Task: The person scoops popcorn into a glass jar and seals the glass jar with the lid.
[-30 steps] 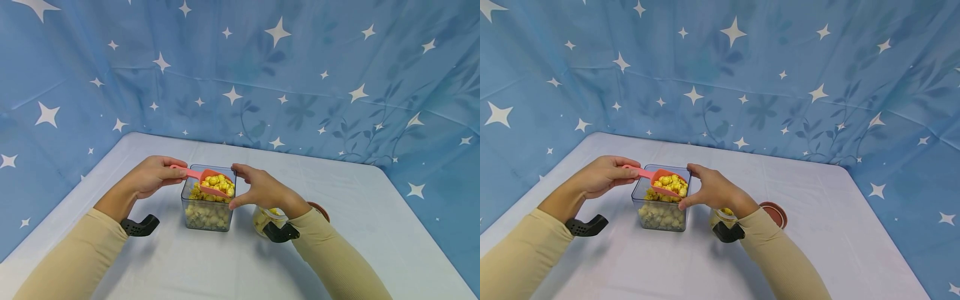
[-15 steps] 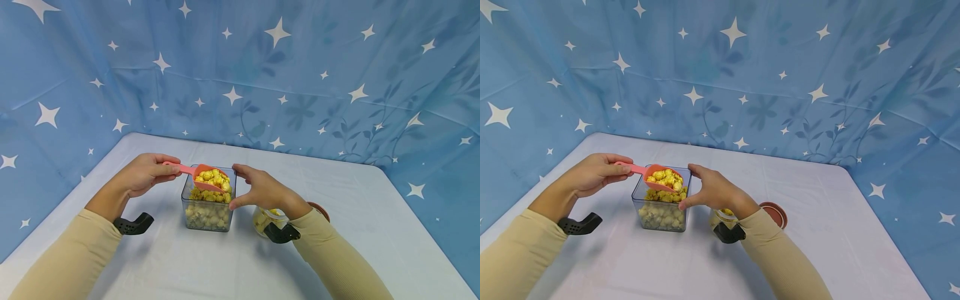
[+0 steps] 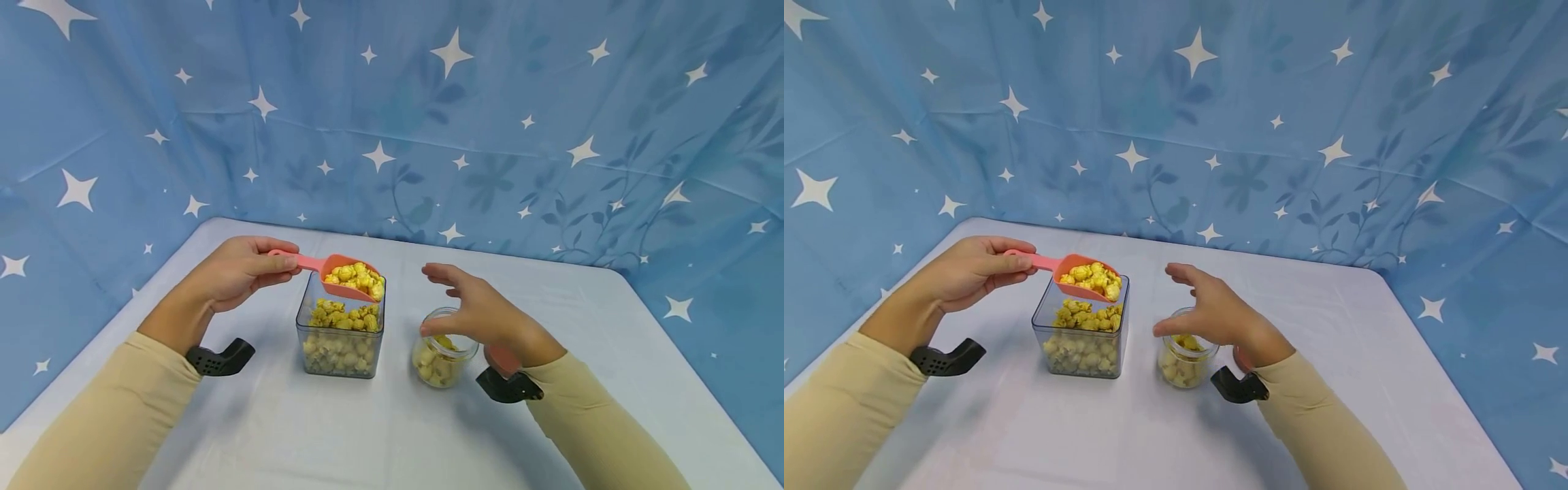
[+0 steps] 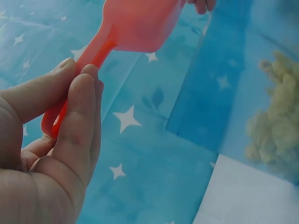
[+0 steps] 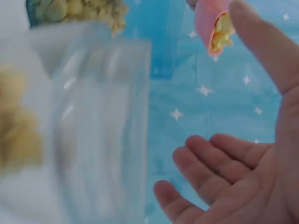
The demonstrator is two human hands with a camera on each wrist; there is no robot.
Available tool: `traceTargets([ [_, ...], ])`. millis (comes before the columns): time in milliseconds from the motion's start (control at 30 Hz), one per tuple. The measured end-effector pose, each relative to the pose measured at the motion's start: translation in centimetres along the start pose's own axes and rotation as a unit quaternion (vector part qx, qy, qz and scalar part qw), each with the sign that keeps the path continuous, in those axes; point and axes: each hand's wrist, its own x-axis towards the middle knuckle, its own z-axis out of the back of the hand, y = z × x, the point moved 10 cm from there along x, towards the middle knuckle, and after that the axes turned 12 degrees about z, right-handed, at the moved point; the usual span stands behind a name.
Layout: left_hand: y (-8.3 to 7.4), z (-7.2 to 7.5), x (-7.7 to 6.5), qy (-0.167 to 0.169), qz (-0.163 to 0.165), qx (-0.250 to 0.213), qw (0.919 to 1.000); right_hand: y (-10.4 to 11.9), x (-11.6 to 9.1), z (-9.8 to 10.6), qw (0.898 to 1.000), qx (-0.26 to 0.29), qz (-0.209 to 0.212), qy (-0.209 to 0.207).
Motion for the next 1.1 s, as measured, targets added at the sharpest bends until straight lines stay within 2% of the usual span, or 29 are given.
traceTargets([
  [267, -1.0, -2.1, 0.9, 0.01, -0.002, -0.021, 0.9997, -1.3, -3.5, 1.7, 0.998, -0.015, 0.03, -0.054],
  [500, -1.4, -4.6, 2.1, 0.025, 0.002, -0.044, 0.9987, -3.2, -5.7, 1.3, 0.997, -0.012, -0.006, -0.079],
  [800, -1.0, -8.1, 4.0, 0.04, 0.021, -0.048, 0.9978, -5.0, -6.6, -0.3, 0.995, 0.029, -0.03, -0.086],
  [1100, -1.0, -10.1, 4.5, 0.04, 0.028, -0.026, 0.9985, -6.0, -7.1, -1.1, 0.992, 0.062, -0.076, -0.082],
])
